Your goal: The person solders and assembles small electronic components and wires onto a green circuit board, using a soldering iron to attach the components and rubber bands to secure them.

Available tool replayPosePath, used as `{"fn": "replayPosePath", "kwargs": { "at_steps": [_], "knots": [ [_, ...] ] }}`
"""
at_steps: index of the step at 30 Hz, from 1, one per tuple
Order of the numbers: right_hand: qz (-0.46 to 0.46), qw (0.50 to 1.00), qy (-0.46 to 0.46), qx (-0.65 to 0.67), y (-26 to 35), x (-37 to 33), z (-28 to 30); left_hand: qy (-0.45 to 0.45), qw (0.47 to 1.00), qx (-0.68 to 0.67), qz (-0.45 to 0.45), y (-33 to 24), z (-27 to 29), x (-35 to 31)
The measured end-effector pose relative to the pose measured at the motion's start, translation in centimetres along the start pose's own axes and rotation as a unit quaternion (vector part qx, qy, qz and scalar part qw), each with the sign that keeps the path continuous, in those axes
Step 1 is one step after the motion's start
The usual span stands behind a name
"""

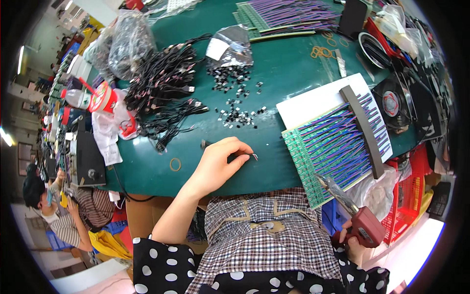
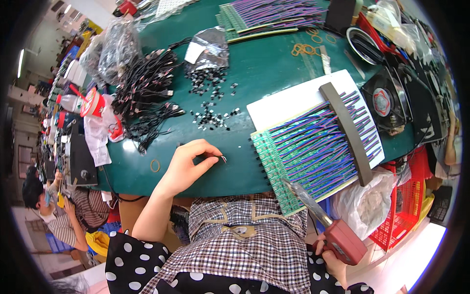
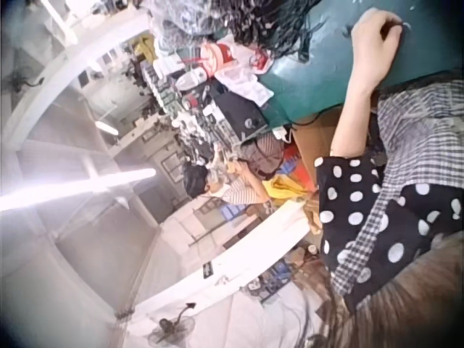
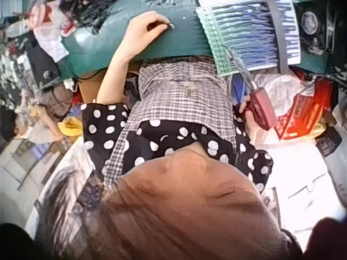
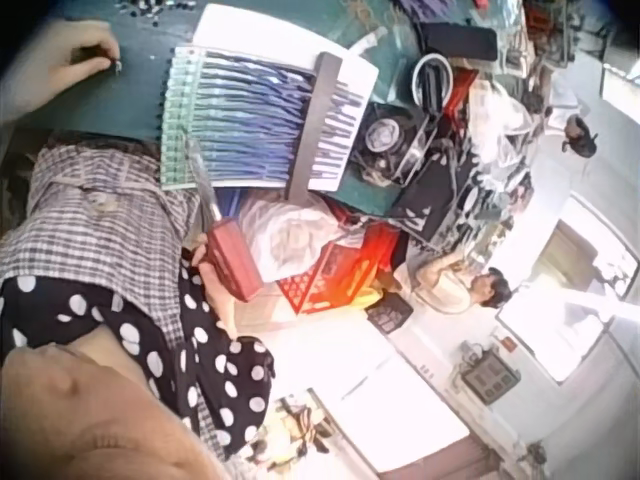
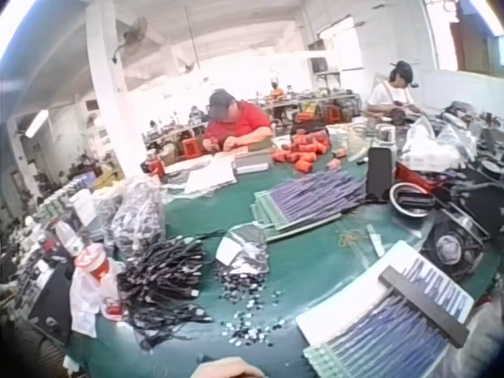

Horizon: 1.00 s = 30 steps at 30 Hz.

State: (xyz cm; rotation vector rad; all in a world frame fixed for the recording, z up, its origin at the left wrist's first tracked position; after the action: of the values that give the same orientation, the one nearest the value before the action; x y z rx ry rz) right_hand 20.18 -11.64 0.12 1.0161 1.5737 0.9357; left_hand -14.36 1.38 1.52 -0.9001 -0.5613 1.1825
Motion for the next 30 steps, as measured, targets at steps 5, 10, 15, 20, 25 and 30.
{"fn": "replayPosePath", "kwargs": {
  "at_steps": [5,10,15,20,25,30],
  "knots": [
    [0.007,0.987,0.058,-0.146,0.8,2.3,0.5,0.017,0.985,-0.151,0.078,-0.2,-1.8,1.8],
    [-0.036,0.990,0.014,-0.136,1.5,4.2,0.0,0.060,0.909,-0.376,0.170,1.1,-3.7,3.1],
    [-0.050,0.997,0.039,-0.047,1.9,5.8,-1.1,0.042,0.876,-0.442,0.189,0.5,-3.9,3.7],
    [-0.044,0.957,0.046,-0.284,1.3,6.3,-0.9,-0.039,0.941,-0.289,0.173,-1.2,-3.5,4.8],
    [-0.070,0.971,0.063,-0.222,1.5,7.7,-2.4,-0.094,0.977,-0.134,0.139,-2.0,-3.4,5.6],
    [-0.051,0.973,0.054,-0.220,1.2,7.8,-2.5,-0.099,0.982,-0.103,0.127,-2.4,-3.3,5.9]
  ]
}}
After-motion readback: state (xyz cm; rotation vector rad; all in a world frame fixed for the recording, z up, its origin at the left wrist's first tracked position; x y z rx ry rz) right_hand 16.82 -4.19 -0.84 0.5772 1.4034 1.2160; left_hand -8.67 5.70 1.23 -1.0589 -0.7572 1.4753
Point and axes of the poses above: each hand's wrist, its own x-axis towards the middle knuckle, its own z-axis out of the back of the hand, y = z × x, the point moved 9 cm from there along x, towards the middle knuckle, and after that the axes turned 9 degrees about y, right-handed, at the moved point
